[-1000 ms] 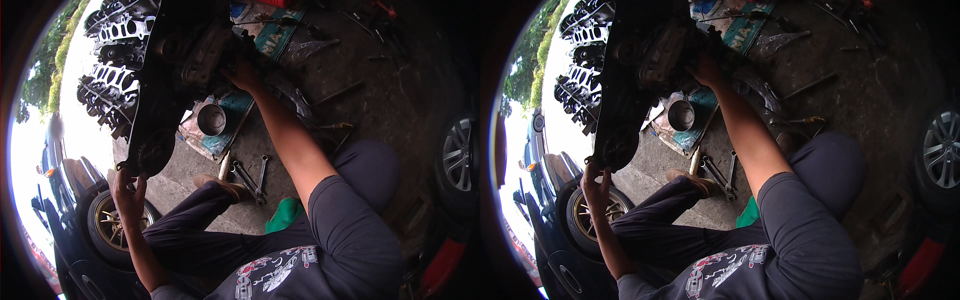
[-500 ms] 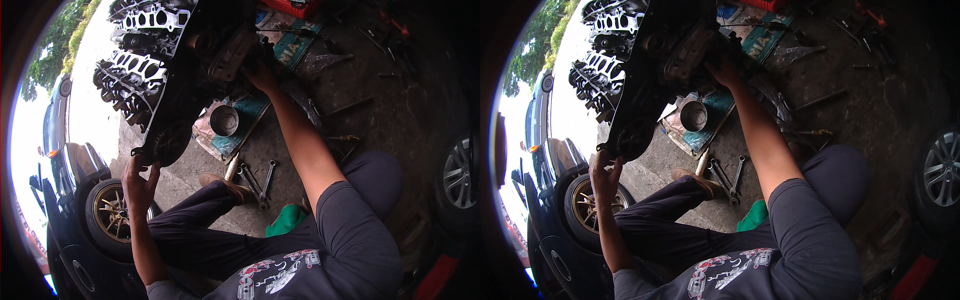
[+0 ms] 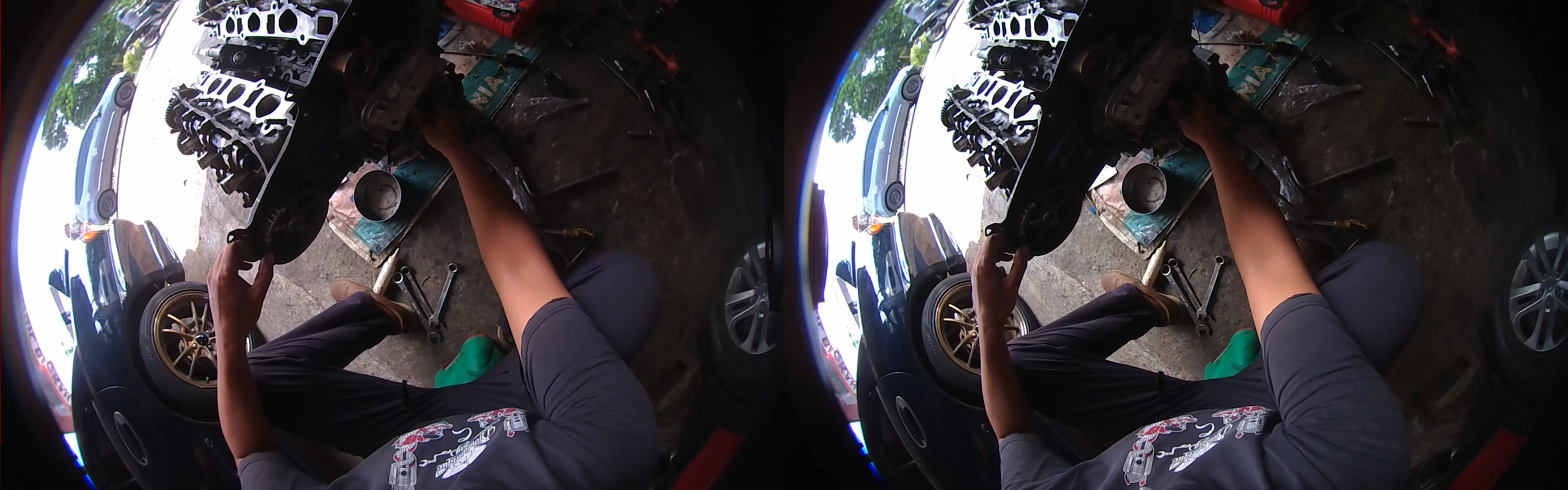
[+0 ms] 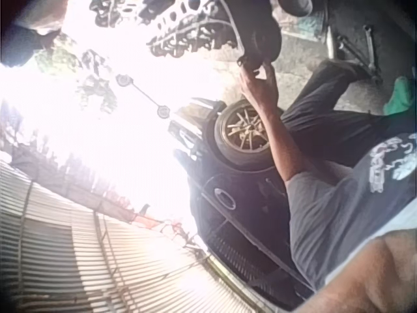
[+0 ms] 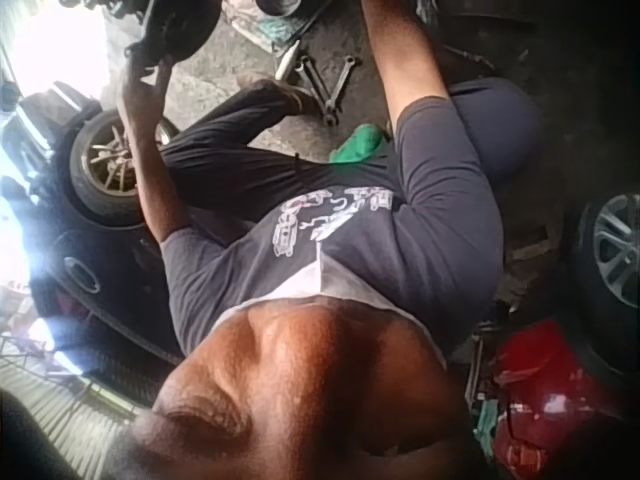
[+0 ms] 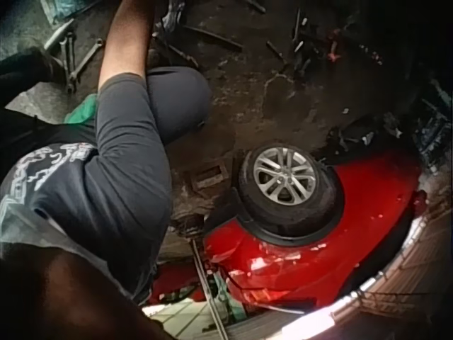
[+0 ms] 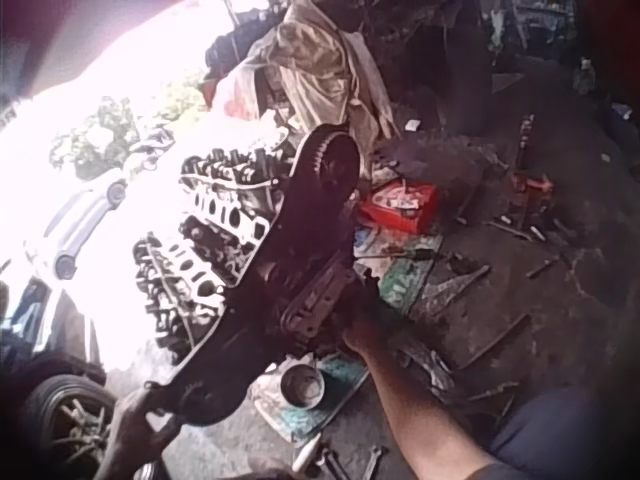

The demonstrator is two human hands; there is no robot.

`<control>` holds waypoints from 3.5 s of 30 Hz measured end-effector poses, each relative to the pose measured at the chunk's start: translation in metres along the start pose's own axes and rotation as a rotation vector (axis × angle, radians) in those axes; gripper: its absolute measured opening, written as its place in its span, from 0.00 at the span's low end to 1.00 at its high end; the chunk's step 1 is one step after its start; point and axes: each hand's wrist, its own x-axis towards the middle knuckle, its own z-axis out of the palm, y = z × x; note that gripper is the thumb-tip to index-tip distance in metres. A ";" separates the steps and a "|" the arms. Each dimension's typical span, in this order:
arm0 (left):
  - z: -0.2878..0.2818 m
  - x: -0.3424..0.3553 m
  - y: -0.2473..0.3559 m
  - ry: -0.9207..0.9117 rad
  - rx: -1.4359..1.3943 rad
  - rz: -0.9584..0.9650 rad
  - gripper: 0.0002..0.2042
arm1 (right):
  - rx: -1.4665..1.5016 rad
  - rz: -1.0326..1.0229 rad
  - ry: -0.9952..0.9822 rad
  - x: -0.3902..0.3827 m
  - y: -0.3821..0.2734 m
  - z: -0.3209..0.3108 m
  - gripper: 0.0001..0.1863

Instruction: Inspecting and cleaning engine components during a teardown.

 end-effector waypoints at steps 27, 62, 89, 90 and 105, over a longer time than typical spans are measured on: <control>0.029 -0.035 0.032 0.086 0.224 0.283 0.08 | 1.097 0.574 0.300 -0.060 -0.046 0.057 0.06; 0.291 0.106 0.046 0.096 -1.353 -0.598 0.20 | 0.908 0.659 -0.086 -0.040 -0.043 0.029 0.09; 0.179 0.092 0.110 0.265 -0.960 -0.183 0.26 | 0.543 0.392 0.194 0.034 -0.133 -0.056 0.31; 0.174 0.093 0.111 0.242 -0.963 -0.181 0.25 | 0.659 0.470 0.195 0.033 -0.137 -0.057 0.32; 0.078 0.041 0.062 -0.698 -0.204 0.466 0.42 | -0.552 -0.646 0.488 0.030 -0.222 -0.088 0.37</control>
